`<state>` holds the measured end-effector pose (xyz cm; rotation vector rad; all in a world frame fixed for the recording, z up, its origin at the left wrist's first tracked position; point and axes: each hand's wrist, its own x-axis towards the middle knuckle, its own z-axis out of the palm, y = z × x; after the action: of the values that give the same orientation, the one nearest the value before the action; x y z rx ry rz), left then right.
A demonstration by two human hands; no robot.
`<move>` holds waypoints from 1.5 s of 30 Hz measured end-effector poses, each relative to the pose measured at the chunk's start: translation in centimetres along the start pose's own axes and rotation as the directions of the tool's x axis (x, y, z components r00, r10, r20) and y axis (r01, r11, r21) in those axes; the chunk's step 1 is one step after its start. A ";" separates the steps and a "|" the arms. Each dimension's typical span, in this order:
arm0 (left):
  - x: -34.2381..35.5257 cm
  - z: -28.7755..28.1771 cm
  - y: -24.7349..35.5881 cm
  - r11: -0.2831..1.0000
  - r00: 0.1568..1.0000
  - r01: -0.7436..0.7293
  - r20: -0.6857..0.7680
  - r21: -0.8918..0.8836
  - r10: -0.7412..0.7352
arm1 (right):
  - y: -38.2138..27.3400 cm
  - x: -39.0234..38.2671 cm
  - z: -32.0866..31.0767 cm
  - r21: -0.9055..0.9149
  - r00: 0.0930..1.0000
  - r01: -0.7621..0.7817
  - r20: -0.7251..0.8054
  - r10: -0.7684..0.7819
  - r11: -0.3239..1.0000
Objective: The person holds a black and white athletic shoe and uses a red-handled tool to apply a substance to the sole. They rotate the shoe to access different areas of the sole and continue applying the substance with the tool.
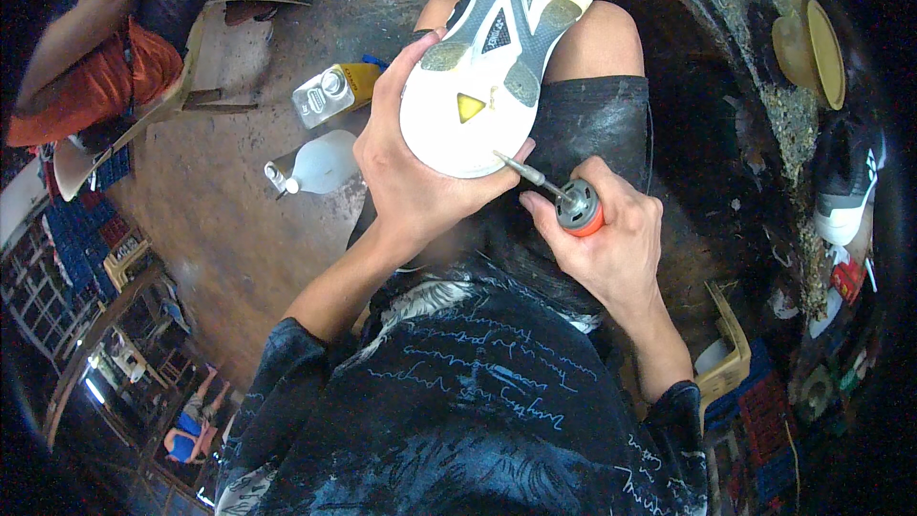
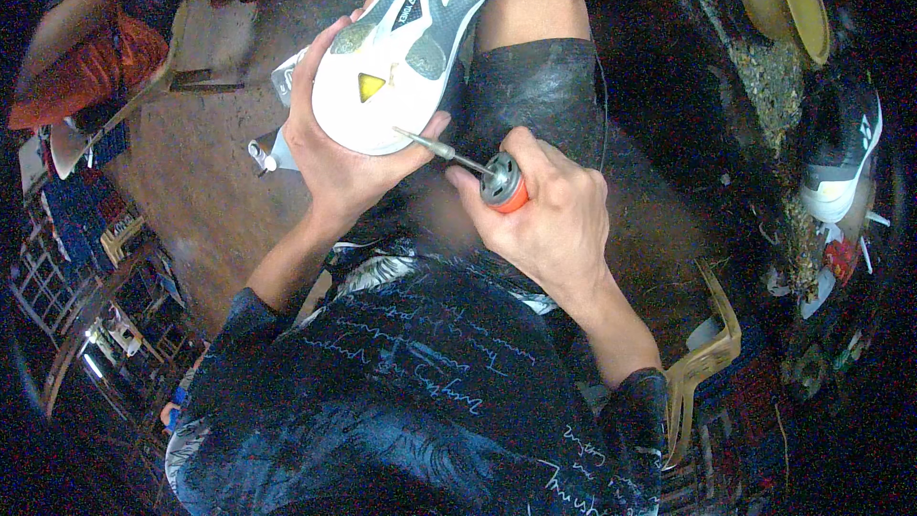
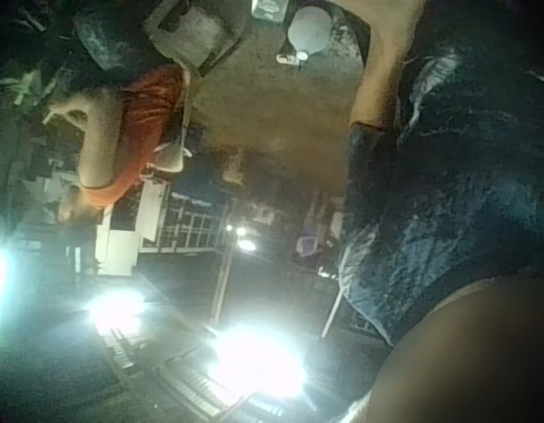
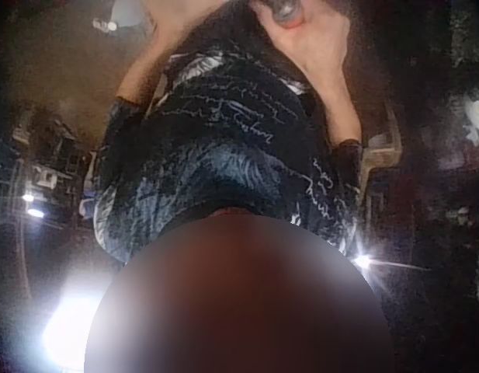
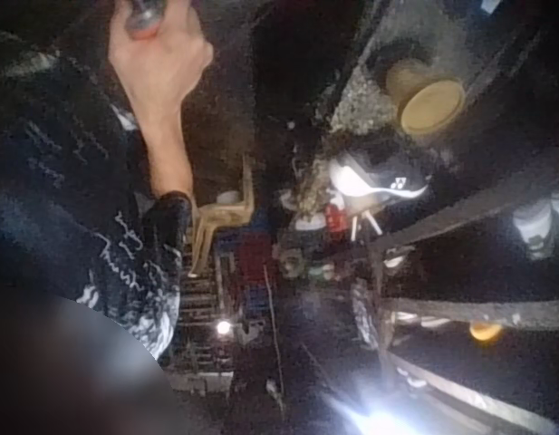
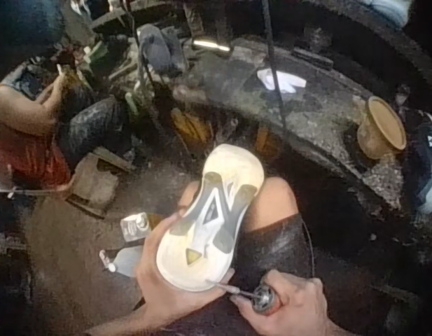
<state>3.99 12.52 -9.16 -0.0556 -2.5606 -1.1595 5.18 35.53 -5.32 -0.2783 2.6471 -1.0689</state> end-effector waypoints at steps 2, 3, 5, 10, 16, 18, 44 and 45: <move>-0.1 0.1 0.0 1.000 1.000 0.007 -0.001 -0.003 -0.007 | 0.1 -0.1 0.0 0.002 1.000 -0.008 0.007 0.008 1.000; -0.1 0.1 0.0 1.000 1.000 0.007 -0.007 -0.009 -0.007 | 0.1 -0.2 0.0 0.001 1.000 -0.009 0.009 0.009 1.000; -0.2 0.3 0.0 1.000 1.000 0.016 -0.011 -0.016 -0.016 | 0.1 -0.4 0.1 -0.005 1.000 -0.001 0.010 0.001 1.000; -0.2 0.5 0.0 0.998 1.000 0.023 -0.019 0.056 -0.022 | 0.1 -0.7 0.6 -0.010 0.996 0.092 0.004 -0.092 0.996; 0.2 -0.5 1.2 0.999 0.993 0.028 -0.117 0.033 -0.024 | 0.6 0.0 -0.7 0.147 0.980 -0.187 -0.032 0.194 0.971; 0.1 0.1 2.0 0.995 0.980 0.097 -0.175 -0.006 -0.097 | 0.4 0.2 -0.7 0.166 0.981 -0.186 -0.032 0.194 0.969; -0.6 2.9 3.9 0.967 0.946 0.244 -0.201 -0.073 -0.254 | -0.2 -0.2 0.2 0.129 0.991 -0.117 -0.056 0.125 0.985; -0.6 2.9 3.8 0.967 0.946 0.244 -0.201 -0.071 -0.253 | -0.2 -0.3 0.2 0.127 0.991 -0.113 -0.055 0.121 0.985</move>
<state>4.42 17.30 -8.36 0.3703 -2.4043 -1.2384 5.50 35.34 -5.24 -0.0640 2.6014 -1.2146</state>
